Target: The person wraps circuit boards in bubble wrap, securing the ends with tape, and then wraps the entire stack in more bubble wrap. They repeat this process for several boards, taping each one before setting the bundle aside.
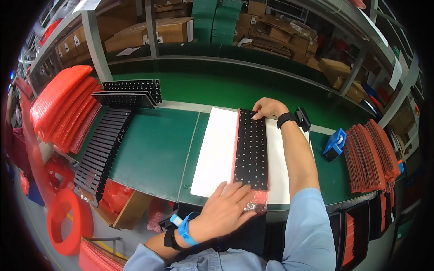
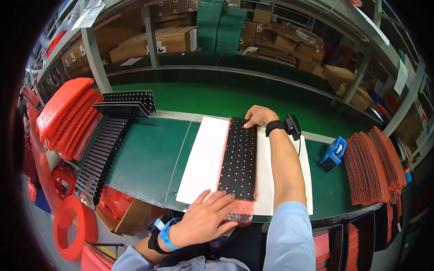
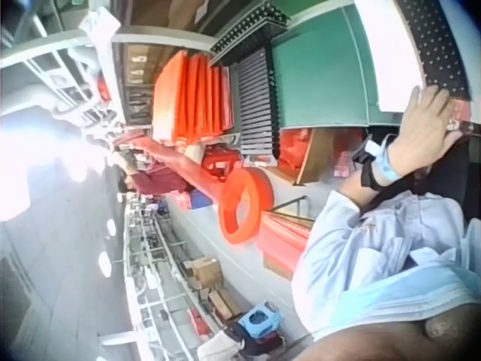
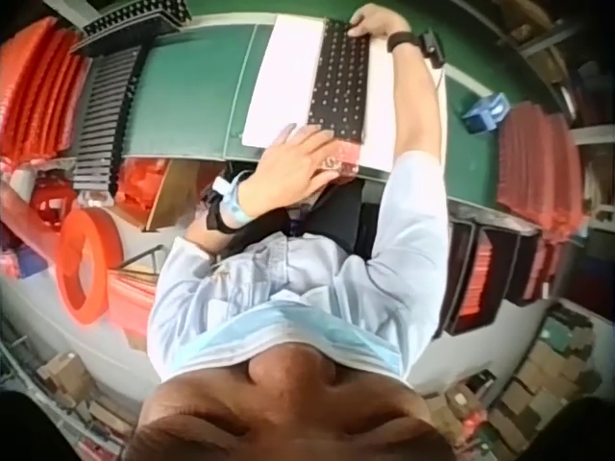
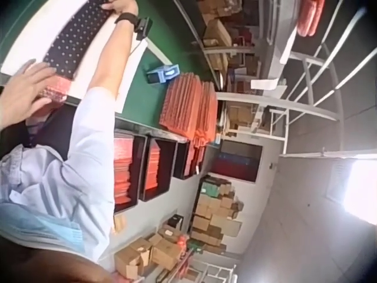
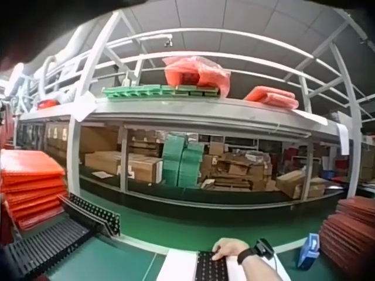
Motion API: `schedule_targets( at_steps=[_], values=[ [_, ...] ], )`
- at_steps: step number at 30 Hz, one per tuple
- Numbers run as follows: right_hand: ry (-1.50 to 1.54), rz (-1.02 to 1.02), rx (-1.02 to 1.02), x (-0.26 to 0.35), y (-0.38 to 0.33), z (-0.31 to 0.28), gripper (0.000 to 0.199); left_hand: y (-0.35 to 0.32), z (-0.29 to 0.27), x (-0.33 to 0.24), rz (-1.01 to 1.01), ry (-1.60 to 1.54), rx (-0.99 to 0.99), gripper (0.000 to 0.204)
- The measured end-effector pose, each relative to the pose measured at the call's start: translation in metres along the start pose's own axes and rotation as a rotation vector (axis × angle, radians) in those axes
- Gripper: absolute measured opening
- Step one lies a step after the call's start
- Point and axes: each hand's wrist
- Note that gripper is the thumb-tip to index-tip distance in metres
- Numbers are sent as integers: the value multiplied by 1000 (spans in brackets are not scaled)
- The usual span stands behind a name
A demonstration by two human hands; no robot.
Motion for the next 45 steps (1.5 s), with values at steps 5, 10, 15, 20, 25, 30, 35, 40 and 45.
schedule_targets(
  at_steps=[5, 10, 15, 20, 25, 30, 35, 40, 45],
  values=[
    [-34, 9, 1, -7, 4, -6, 49, -4, 20, -2, -63, -39, 38, 49],
    [-57, -93, -70, -8, 2, -21, 50, -9, 25, -13, -72, 37, -14, 49],
    [406, -269, -179, 37, -63, -83, 35, -14, 30, -9, -73, 39, -69, 48],
    [241, -713, -825, 87, -156, -108, 26, -9, 28, 4, -48, -13, -70, 46],
    [-181, -917, -990, 99, -227, 31, 24, -16, 28, 12, -32, -51, -78, 44],
    [-298, -781, -816, 84, -242, 119, 31, -24, 13, 3, -26, -158, -37, 35],
    [-361, -686, -783, 76, -231, 132, 39, -40, -9, 16, 42, 65, 180, 24],
    [-418, -685, -712, 70, -231, 138, 41, -46, -35, 16, 289, -2, 32, 19],
    [-281, -655, -572, 70, -237, 138, 45, -64, -11, 29, 173, -136, -4, 23]
  ],
)
Point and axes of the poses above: each hand's wrist, its own y-axis towards the middle knuckle, its own z-axis out of the palm, x = y × z, and after that the axes turned 1 degree about -z, right-handed
